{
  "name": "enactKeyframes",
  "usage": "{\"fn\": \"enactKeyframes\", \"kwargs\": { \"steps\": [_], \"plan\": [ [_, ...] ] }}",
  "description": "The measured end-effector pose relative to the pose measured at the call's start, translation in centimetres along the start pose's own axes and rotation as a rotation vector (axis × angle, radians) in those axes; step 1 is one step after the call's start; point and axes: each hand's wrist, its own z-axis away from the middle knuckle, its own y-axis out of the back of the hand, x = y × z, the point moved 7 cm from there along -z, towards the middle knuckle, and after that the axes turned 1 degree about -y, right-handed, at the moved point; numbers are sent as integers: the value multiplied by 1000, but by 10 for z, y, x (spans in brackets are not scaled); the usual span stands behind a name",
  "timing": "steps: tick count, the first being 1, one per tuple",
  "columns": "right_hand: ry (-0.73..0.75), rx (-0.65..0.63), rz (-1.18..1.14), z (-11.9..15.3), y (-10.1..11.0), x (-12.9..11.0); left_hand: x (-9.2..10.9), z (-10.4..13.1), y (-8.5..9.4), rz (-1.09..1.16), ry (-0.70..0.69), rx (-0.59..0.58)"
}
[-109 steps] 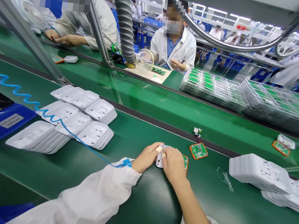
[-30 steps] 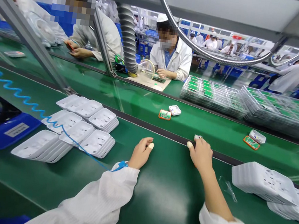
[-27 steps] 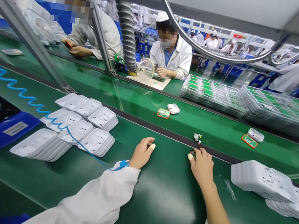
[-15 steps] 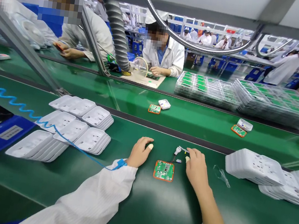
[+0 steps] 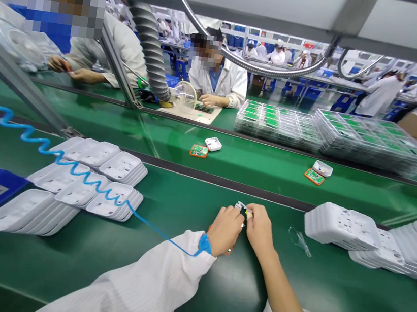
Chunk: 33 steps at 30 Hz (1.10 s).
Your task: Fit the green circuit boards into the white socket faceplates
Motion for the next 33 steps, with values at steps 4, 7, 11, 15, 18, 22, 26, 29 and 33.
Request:
{"fn": "enactKeyframes", "kwargs": {
  "steps": [4, 7, 11, 15, 18, 22, 26, 29, 33],
  "plan": [
    [29, -1, -172, 1, 11, -10, -17, 13, 5, 372, 84, -4],
    [105, -8, -334, 5, 18, -26, -33, 27, 8, 822, 197, -24],
    [125, -140, -323, 14, 11, -45, -48, 39, 9, 1069, 291, 4],
    [211, -220, -145, 20, -1, -60, -57, 47, 10, 1056, 307, 36],
    [253, -242, -118, 21, -7, -63, -62, 50, 9, 1017, 326, 41],
    [269, -227, -84, 22, -9, -64, -62, 50, 11, 961, 324, 44],
    [295, -226, -46, 22, -8, -66, -61, 50, 12, 939, 311, 44],
    [312, -239, -21, 22, -9, -67, -60, 50, 13, 923, 307, 37],
    [342, -241, -19, 23, -9, -69, -59, 50, 15, 885, 297, 33]
  ]
}}
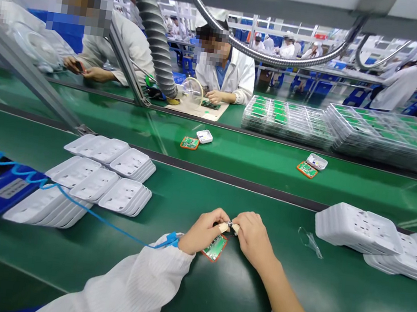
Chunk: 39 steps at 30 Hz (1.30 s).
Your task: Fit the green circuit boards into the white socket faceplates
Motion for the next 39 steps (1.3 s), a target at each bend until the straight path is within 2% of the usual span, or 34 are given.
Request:
{"fn": "enactKeyframes", "kwargs": {
  "steps": [6, 18, 28, 33, 39],
  "plan": [
    [17, 6, -27, 0, 0, -1, 9, -1, 1, -121, -56, -7],
    [-12, -11, -51, 0, 4, -1, 6, -1, 4, -78, -19, 20],
    [-13, -27, -61, -1, 2, 0, 7, 0, 3, -99, -34, -2],
    [-9, -43, -65, 0, -4, -1, 6, 0, 3, -163, -44, -12],
    [72, -12, 74, 0, -18, -9, 0, 0, 2, -289, -13, 1]
  ]
}}
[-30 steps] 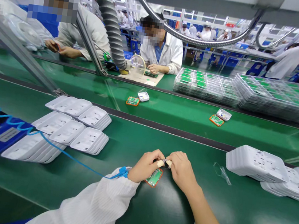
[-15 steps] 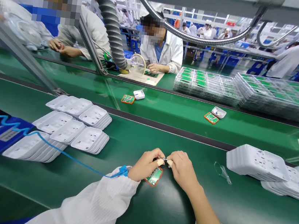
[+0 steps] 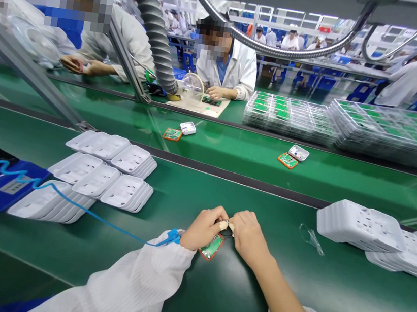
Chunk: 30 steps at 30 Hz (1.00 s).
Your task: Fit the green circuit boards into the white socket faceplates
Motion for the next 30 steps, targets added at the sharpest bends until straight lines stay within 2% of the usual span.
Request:
{"fn": "enactKeyframes", "kwargs": {
  "steps": [3, 5, 8, 11, 13, 15, 17, 19, 22, 24, 25, 27, 30],
  "plan": [
    [12, 30, 17, -6, -3, 1, -5, -3, 2, -49, 28, 14],
    [-20, 80, 2, -10, 1, 9, -12, -6, 11, -127, 67, 80],
    [-180, 157, 11, -12, 10, 30, -19, -5, 29, -279, 125, 215],
    [-336, 86, 54, -13, 1, 46, -17, 3, 41, -336, 127, 305],
    [-347, 35, 100, -17, -11, 44, -8, 11, 45, -354, 84, 327],
    [-325, 37, 161, -25, -21, 35, 3, 22, 54, -396, 27, 331],
    [-324, 40, 225, -33, -29, 28, 10, 34, 77, -472, -3, 376],
    [-336, 18, 268, -38, -35, 24, 10, 50, 118, -578, 40, 511],
    [-331, -11, 276, -42, -38, 22, -6, 79, 192, -782, 251, 755],
    [-320, -13, 255, -41, -38, 22, -20, 92, 229, -911, 397, 829],
    [-319, -12, 239, -40, -37, 22, -27, 94, 239, -957, 436, 802],
    [-324, -14, 202, -39, -36, 23, -40, 91, 248, -1026, 476, 713],
    [-324, -16, 118, -36, -35, 23, -53, 80, 244, -1098, 491, 600]
  ]
}}
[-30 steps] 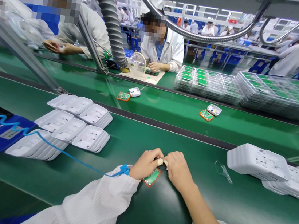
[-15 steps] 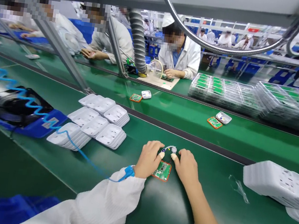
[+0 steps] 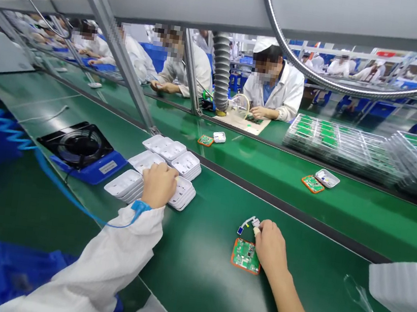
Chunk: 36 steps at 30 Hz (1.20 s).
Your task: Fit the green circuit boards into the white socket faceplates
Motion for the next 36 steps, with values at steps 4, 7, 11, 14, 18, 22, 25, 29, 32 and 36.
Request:
{"fn": "enactKeyframes", "kwargs": {
  "steps": [4, 7, 11, 14, 18, 22, 25, 29, 32, 36],
  "plan": [
    [42, 9, -144, 6, 3, -1, 10, -4, -10, -42, -23, -5],
    [77, 36, -227, 10, 8, -4, 10, -6, -16, -39, -8, -38],
    [106, 53, -279, 11, 12, -9, 7, -6, -11, -13, 1, -35],
    [127, 61, -322, 11, 16, -14, 14, -2, 4, 70, -33, 54],
    [179, 49, -397, 15, 26, -30, 51, 10, 2, 272, -35, 13],
    [259, 24, -420, 22, 33, -50, 129, 38, -28, 548, -192, -190],
    [227, 38, -332, 24, 32, -47, 170, 59, -46, 835, -227, -289],
    [154, 25, -197, 21, 25, -33, 184, 77, -74, 1412, 71, -591],
    [159, -18, -147, 18, 21, -32, 193, 90, -81, 1760, 226, -832],
    [126, 3, -99, 17, 23, -34, 195, 94, -76, 1861, 262, -832]
  ]
}}
